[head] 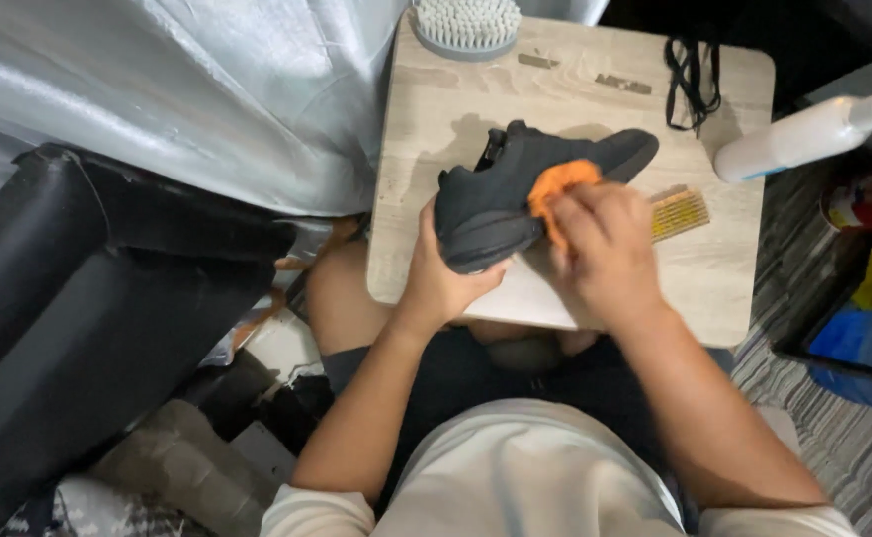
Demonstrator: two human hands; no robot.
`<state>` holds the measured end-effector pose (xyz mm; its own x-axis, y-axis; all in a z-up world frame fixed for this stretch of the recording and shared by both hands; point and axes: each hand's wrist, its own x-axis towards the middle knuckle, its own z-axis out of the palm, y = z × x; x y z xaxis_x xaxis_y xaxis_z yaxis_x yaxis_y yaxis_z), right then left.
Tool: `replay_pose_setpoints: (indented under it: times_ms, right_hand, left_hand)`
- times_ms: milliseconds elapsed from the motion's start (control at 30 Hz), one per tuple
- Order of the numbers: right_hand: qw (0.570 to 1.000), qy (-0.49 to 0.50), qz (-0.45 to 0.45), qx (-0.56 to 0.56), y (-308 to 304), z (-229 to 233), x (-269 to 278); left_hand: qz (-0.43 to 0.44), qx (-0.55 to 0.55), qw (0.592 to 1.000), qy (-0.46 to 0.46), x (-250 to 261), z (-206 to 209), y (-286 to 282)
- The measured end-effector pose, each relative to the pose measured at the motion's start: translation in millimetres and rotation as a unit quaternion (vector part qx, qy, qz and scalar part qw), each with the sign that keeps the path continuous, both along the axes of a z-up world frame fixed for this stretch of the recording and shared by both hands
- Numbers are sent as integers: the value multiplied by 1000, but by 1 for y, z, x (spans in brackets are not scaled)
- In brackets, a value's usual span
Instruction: The person scrubs a black shoe with a brush, focusing on the sole and upper. They then wipe the shoe with an orange cloth and spray it with a cleaning solution from a white bottle.
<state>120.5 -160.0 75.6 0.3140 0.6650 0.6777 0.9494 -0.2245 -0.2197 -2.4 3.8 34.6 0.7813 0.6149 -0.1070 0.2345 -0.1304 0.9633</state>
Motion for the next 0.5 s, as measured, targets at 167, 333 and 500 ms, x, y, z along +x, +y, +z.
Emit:
replay_pose_setpoints:
  times_ms: [167, 333, 500]
  right_hand:
    - [989, -47, -107, -92, -10, 9, 10]
    - [996, 33, -66, -42, 17, 12, -17]
    - [994, 108, 4, 30, 41, 19, -53]
  left_hand:
    - [-17, 10, 1000, -15, -1, -9, 0]
    - [-9, 27, 998, -59, -2, -18, 1]
    - [-20, 5, 993, -113, -3, -47, 5]
